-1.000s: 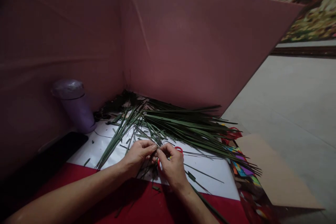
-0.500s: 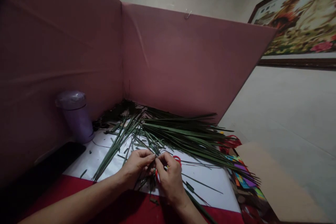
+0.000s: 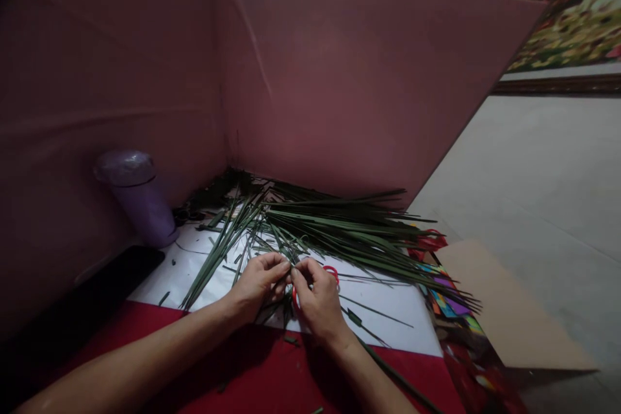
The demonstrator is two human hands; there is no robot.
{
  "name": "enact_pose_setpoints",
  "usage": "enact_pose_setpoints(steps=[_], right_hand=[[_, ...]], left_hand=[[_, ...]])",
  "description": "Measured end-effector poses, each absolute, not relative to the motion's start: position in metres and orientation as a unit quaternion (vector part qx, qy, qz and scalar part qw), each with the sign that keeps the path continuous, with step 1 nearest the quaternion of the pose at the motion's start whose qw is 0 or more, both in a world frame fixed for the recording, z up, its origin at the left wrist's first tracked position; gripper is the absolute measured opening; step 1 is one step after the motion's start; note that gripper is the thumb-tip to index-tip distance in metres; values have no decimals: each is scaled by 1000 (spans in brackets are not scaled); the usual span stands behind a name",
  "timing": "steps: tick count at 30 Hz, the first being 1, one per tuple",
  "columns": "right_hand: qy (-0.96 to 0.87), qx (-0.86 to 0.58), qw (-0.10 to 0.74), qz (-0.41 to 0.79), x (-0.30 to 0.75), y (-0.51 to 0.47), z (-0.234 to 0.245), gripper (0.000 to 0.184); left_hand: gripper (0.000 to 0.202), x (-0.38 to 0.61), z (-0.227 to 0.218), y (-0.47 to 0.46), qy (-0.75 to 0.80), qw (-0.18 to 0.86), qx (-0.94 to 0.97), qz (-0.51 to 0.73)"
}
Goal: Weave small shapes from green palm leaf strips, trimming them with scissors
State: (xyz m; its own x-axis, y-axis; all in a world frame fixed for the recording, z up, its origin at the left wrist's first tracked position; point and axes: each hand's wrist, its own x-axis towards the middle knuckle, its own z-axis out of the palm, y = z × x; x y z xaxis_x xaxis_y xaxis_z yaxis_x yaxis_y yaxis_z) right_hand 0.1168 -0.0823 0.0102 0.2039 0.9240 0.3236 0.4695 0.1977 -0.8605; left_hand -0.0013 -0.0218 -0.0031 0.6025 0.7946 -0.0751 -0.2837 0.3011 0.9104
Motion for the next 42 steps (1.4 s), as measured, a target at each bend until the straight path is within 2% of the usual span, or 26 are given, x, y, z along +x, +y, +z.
enact_pose_setpoints(steps=[10, 24, 32, 39, 42], right_hand=[[-543, -580, 526, 304, 121, -77, 4, 20], [-547, -562, 526, 329, 127, -76, 4, 18], [-555, -575, 519, 304, 125, -79, 7, 17], [-569, -576, 505, 299, 127, -80, 7, 19], [-599, -580, 485, 263, 128, -80, 9, 19]], left_hand=[[26, -1, -2, -22, 254, 768, 462, 363], [26, -1, 2, -24, 272, 770, 456, 353], [23, 0, 3, -25, 290, 761, 456, 358], [23, 0, 1, -24, 241, 793, 440, 346], [23, 0, -1, -22, 241, 792, 439, 350]])
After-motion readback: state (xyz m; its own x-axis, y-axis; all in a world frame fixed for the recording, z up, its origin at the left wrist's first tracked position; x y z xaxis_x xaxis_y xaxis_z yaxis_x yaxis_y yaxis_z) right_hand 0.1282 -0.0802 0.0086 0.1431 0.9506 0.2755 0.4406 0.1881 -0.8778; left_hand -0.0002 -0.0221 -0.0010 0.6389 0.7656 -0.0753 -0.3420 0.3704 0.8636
